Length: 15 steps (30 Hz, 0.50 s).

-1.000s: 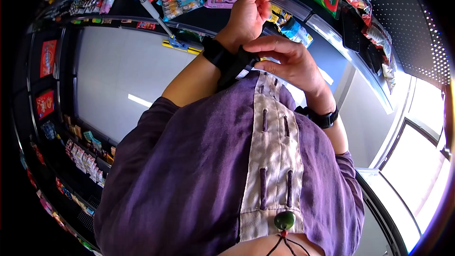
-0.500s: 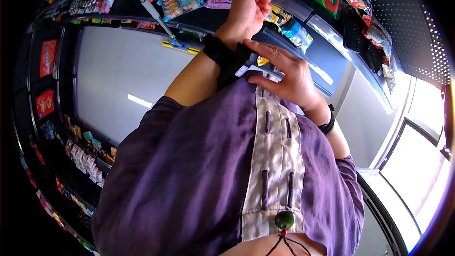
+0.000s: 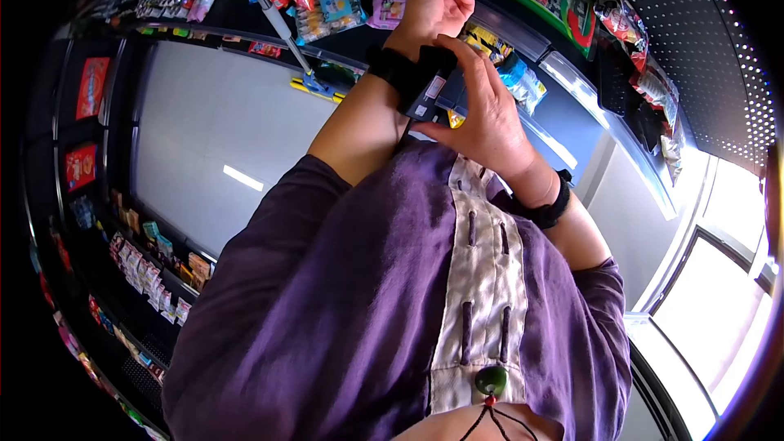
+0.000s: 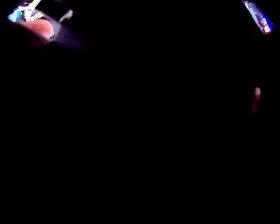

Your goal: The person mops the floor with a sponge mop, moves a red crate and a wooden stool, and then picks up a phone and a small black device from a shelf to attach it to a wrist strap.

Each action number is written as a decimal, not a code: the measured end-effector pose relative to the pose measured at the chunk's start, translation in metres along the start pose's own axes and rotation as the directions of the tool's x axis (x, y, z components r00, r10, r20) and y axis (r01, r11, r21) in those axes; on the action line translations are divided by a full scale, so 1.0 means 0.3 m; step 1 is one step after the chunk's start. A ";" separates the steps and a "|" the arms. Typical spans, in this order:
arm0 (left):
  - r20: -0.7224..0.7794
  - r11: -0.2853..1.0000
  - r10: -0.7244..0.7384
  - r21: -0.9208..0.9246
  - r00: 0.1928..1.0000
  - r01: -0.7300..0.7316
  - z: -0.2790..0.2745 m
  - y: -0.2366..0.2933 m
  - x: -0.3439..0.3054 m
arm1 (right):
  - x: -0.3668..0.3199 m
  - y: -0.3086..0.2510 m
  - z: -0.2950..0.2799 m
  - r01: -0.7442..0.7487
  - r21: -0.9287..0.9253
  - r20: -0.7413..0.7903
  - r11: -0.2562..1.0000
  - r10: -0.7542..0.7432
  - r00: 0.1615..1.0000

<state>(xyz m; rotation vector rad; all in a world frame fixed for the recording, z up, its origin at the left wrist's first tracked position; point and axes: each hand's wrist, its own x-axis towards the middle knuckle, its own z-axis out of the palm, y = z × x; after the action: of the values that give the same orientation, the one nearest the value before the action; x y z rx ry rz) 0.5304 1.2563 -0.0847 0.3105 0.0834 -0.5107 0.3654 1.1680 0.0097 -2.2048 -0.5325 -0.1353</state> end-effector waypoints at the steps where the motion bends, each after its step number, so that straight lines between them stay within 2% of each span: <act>1: -0.027 1.000 0.000 -0.009 1.000 0.000 0.002 0.003 0.004 | 0.002 0.004 -0.001 -0.008 -0.010 0.018 1.000 0.008 1.000; 4: -0.116 0.999 0.017 -0.037 0.993 -0.021 0.006 0.002 -0.007 | 0.008 -0.017 0.003 -0.018 0.006 0.023 1.000 0.018 1.000; 7: 0.171 0.994 0.078 0.059 0.982 -0.089 -0.054 0.009 -0.003 | 0.007 -0.025 0.013 -0.003 0.009 -0.014 1.000 0.003 1.000; 10: 0.237 0.996 0.073 0.028 0.969 -0.082 -0.072 0.018 -0.001 | 0.004 -0.016 0.018 0.011 -0.027 -0.017 1.000 -0.011 1.000; 13: 0.036 0.997 0.064 -0.047 0.997 -0.062 -0.033 0.033 -0.024 | 0.003 -0.027 0.023 0.012 -0.026 -0.026 1.000 -0.013 1.000; 15: 0.044 0.996 0.059 -0.064 0.997 -0.056 -0.037 0.039 -0.021 | 0.007 -0.026 0.021 0.019 -0.014 -0.028 1.000 -0.019 0.999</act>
<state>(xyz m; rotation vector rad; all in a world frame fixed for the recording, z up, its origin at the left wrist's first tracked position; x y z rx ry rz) 0.5307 1.2725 -0.0910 0.2393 0.0457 -0.4573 0.3634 1.1779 0.0118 -2.2082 -0.5386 -0.1802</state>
